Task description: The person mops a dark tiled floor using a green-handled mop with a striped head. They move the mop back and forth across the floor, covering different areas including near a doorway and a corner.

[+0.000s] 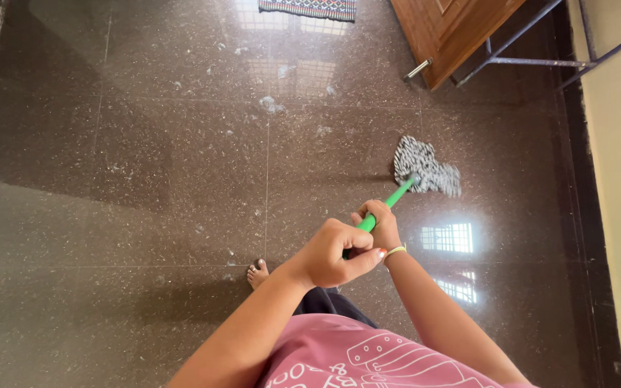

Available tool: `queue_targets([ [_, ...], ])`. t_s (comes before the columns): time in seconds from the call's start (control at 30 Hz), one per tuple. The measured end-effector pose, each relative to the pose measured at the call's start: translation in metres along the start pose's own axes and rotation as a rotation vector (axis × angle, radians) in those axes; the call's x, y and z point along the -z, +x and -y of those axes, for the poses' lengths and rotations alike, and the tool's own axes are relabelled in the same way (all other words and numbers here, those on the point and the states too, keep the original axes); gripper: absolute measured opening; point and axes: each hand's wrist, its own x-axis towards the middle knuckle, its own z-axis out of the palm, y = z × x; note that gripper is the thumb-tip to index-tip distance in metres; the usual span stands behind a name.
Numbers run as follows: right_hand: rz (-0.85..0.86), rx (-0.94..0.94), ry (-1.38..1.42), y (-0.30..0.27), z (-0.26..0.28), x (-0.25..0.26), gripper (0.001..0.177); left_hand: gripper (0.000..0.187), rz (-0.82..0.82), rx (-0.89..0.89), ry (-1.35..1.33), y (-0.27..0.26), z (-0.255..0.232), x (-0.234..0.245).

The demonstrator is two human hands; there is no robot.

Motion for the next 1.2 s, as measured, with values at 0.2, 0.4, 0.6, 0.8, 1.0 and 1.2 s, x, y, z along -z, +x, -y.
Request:
queue_targets([
  [0.2,-0.003,0.07,-0.036,0.017,0.013,-0.025,0.022,0.029,-0.097,-0.012,-0.004,-0.001,-0.021,0.034],
  [0.4,0.119,0.217,0.006,0.048,0.072,-0.072,0.025,0.019,-0.306,-0.04,0.084,-0.035,-0.06,0.084],
  [0.6,0.258,0.385,0.137,0.065,0.137,-0.14,0.022,0.031,-0.438,0.081,0.137,-0.09,-0.093,0.116],
  [0.8,0.438,0.471,0.299,0.067,0.204,-0.203,0.02,0.04,-0.506,0.022,0.41,-0.127,-0.117,0.132],
  [1.0,0.73,0.403,0.395,0.059,0.256,-0.24,0.021,0.047,-0.486,0.06,0.475,-0.148,-0.13,0.152],
  [1.2,0.738,0.622,0.568,0.041,0.257,-0.246,0.019,0.037,-0.424,-0.053,0.432,-0.153,-0.128,0.152],
])
